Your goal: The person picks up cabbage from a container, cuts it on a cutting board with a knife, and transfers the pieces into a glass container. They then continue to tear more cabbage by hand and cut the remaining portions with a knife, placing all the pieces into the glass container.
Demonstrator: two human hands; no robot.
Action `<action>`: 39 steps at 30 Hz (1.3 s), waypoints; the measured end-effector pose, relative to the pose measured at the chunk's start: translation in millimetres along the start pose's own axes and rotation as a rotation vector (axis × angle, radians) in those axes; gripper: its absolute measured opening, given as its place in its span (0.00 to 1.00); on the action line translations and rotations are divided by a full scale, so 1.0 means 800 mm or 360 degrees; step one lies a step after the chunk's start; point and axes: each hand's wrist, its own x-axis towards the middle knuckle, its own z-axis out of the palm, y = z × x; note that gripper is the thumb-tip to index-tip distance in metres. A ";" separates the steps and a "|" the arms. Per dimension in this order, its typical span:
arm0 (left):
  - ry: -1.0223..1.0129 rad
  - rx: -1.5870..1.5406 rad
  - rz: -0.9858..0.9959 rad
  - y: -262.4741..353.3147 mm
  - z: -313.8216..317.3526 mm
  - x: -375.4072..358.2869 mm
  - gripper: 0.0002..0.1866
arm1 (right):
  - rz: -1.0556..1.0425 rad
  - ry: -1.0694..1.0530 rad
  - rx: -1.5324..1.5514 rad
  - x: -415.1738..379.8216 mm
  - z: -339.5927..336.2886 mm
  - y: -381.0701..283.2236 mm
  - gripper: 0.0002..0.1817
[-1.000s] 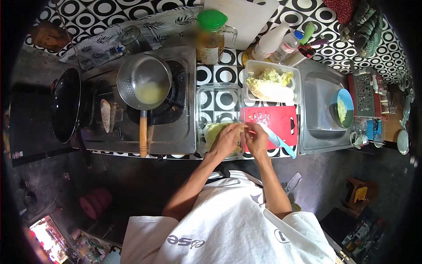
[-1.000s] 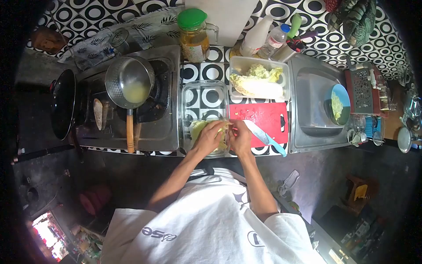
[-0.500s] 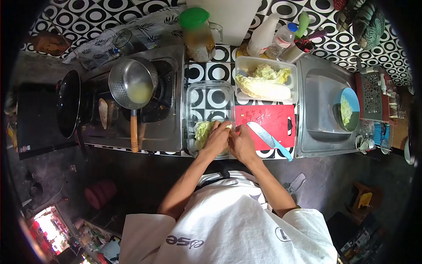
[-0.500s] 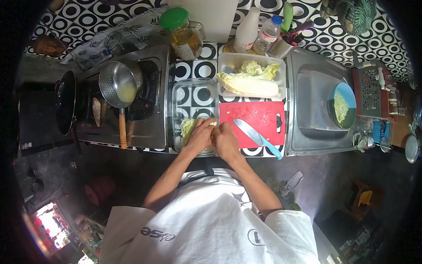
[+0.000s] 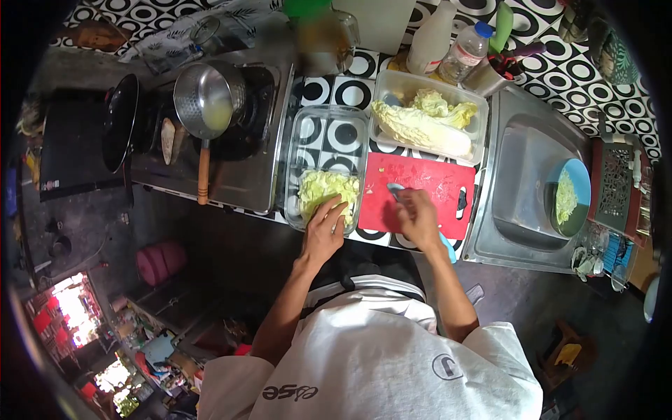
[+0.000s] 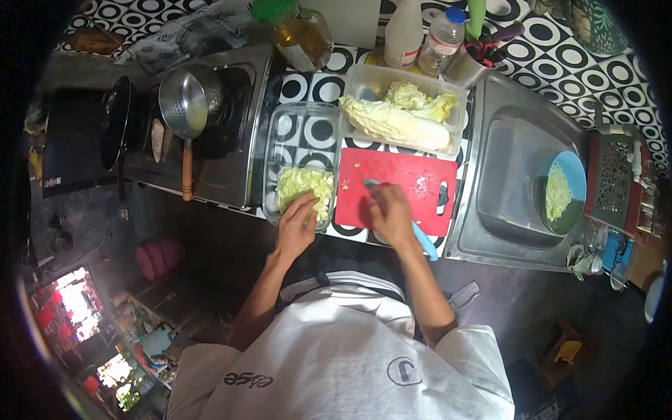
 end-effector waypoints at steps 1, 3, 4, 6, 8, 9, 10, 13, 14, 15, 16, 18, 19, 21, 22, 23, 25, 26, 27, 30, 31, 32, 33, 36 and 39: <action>0.0026 0.0011 -0.0027 0.004 -0.002 -0.005 0.14 | 0.0021 0.0054 -0.0191 -0.008 -0.013 0.007 0.14; 0.0097 0.0013 -0.0037 0.015 -0.004 -0.010 0.12 | 0.0009 0.0189 -0.0803 -0.031 -0.035 0.020 0.16; 0.0092 -0.0001 -0.0022 0.018 -0.001 -0.015 0.12 | 0.0023 0.0211 -0.1065 -0.045 -0.043 0.028 0.18; 0.0058 -0.0112 0.0032 0.028 0.009 -0.023 0.12 | 0.0242 0.0146 -0.1115 -0.069 -0.054 0.032 0.20; -0.0113 -0.0227 0.0173 0.036 0.027 -0.028 0.12 | 0.0240 0.0210 -0.1155 -0.086 -0.051 0.038 0.20; -0.0279 -0.0191 0.0189 0.040 0.036 -0.028 0.13 | 0.0228 0.0240 -0.1183 -0.097 -0.046 0.043 0.20; -0.0445 -0.0153 0.0214 0.042 0.043 -0.027 0.14 | 0.0258 0.0286 -0.1197 -0.104 -0.040 0.047 0.20; -0.0726 0.0156 0.0396 0.018 0.078 -0.034 0.20 | 0.0148 0.0335 -0.1321 -0.118 -0.026 0.056 0.19; -0.0805 0.0401 0.0462 0.014 0.085 -0.031 0.22 | 0.0147 0.0382 -0.1344 -0.119 -0.025 0.060 0.19; -0.0867 0.0456 0.0497 0.015 0.085 -0.029 0.28 | 0.0130 0.0454 -0.1143 -0.119 -0.022 0.057 0.18; -0.0866 0.0453 0.0529 0.013 0.086 -0.030 0.28 | 0.0117 0.0512 -0.0933 -0.122 -0.017 0.055 0.17; -0.0794 0.0489 0.0435 0.010 0.086 -0.038 0.32 | 0.0387 0.0776 -0.0696 -0.129 -0.013 0.054 0.14; -0.0798 0.0442 0.0381 0.006 0.086 -0.040 0.34 | 0.0413 0.0948 -0.0728 -0.131 -0.011 0.054 0.14; -0.0808 0.0392 0.0395 0.002 0.083 -0.041 0.34 | 0.0359 0.1156 -0.0767 -0.137 -0.004 0.050 0.13; -0.0796 0.0360 0.0373 0.000 0.082 -0.041 0.35 | 0.0280 0.1184 -0.0767 -0.139 0.004 0.047 0.12; -0.0826 0.0356 0.0341 0.000 0.081 -0.041 0.35 | 0.0210 0.1107 -0.0635 -0.144 0.015 0.042 0.12; -0.0848 0.0328 0.0348 -0.003 0.079 -0.041 0.35 | 0.0100 0.0867 -0.0718 -0.153 0.031 0.044 0.11; -0.0869 0.0312 0.0338 -0.004 0.080 -0.042 0.35 | 0.0072 0.0771 -0.0714 -0.156 0.034 0.046 0.10; -0.0859 0.0303 0.0329 -0.006 0.080 -0.044 0.35 | 0.0098 0.0928 -0.0771 -0.155 0.033 0.054 0.10; -0.0811 0.0339 0.0389 -0.012 0.079 -0.049 0.35 | 0.0522 0.1304 -0.0771 -0.147 0.016 0.072 0.10; -0.0795 0.0318 0.0391 -0.012 0.079 -0.050 0.34 | 0.0432 0.1291 -0.0753 -0.146 0.013 0.066 0.10; -0.0777 0.0296 0.0397 -0.010 0.080 -0.050 0.33 | 0.0342 0.1281 -0.0736 -0.144 0.010 0.060 0.10; -0.0761 0.0298 0.0396 -0.009 0.081 -0.050 0.33 | 0.0189 0.1180 -0.0724 -0.142 0.015 0.057 0.11; -0.0638 0.0293 0.0384 -0.006 0.086 -0.051 0.33 | -0.0029 0.0808 -0.0553 -0.127 0.030 0.028 0.15; -0.0599 0.0182 0.0338 0.001 0.088 -0.055 0.31 | 0.0234 0.0946 -0.0574 -0.092 0.035 0.035 0.15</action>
